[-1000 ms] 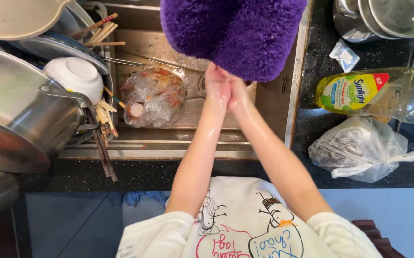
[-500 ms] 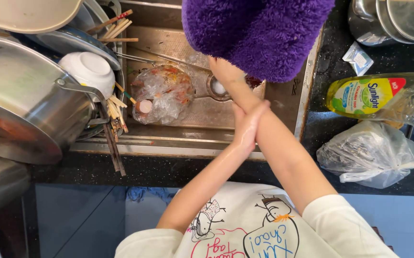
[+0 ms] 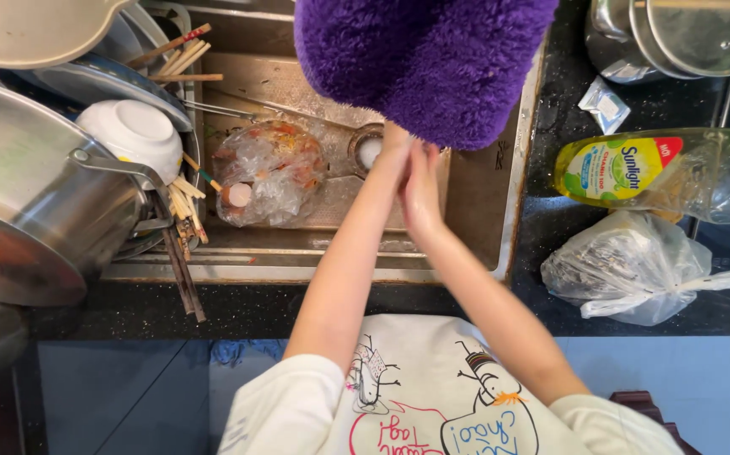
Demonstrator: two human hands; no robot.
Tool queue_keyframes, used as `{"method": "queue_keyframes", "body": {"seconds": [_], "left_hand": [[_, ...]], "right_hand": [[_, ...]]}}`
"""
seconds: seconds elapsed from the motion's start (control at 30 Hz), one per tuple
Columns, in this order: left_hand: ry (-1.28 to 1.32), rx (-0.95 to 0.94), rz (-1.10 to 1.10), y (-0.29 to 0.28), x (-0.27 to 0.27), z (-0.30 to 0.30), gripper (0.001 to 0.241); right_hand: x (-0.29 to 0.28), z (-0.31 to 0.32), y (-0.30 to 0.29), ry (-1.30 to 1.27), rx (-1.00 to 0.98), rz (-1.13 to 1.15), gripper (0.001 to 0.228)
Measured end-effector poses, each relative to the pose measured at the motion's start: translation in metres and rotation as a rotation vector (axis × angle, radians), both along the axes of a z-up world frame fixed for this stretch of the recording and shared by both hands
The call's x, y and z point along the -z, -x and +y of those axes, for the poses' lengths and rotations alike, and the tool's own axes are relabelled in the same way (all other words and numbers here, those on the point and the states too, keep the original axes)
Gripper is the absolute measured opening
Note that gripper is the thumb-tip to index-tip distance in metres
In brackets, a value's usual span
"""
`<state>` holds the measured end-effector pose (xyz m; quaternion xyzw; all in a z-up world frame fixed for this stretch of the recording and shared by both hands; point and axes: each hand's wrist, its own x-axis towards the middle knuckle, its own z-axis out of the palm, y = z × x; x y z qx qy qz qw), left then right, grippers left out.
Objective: The recorder tidies up a kitchen area by putting away dishes, tying a bag of grounds, wiping the counter, and washing their hands and tools.
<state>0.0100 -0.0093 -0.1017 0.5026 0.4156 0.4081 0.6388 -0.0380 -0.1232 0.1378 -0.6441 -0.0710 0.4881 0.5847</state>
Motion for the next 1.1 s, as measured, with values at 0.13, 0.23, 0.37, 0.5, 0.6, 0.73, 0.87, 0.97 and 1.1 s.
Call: {"method": "queue_keyframes", "body": {"seconds": [0.13,0.23,0.37,0.5,0.6,0.73,0.87,0.97,1.1], "left_hand": [[0.456,-0.012,-0.622,-0.021,-0.015,0.009,0.044],[0.714,-0.132,-0.920,-0.010,-0.062,0.003,0.043],[0.737,-0.287,-0.974,0.010,-0.021,-0.033,0.028],[0.644,-0.348,-1.020,0.061,-0.028,-0.058,0.012],[0.791,-0.501,-0.673,0.071,-0.203,-0.061,0.038],[0.654,-0.360,-0.358,0.076,-0.235,-0.101,0.073],[0.822,-0.133,-0.395,0.089,-0.281,-0.136,0.101],[0.753,-0.029,-0.202,0.089,-0.279,-0.134,0.111],[0.657,-0.046,0.051,0.086,-0.237,-0.089,0.120]], "right_hand": [[-0.036,-0.036,0.040,-0.109,-0.168,-0.081,0.080],[-0.024,-0.024,0.031,-0.103,-0.137,0.067,0.073],[0.084,0.021,-0.034,0.009,0.070,0.555,0.026],[0.159,0.052,-0.063,-0.106,0.043,0.849,0.020],[0.141,0.069,-0.046,-0.142,-0.147,0.019,0.022],[0.072,0.093,-0.016,-0.037,-0.426,-0.885,0.042],[0.058,0.113,-0.015,0.278,-0.711,-1.324,0.047],[0.126,0.113,-0.037,0.197,-0.764,-1.392,0.030],[0.168,0.089,-0.047,0.310,-0.769,-0.870,0.031]]}}
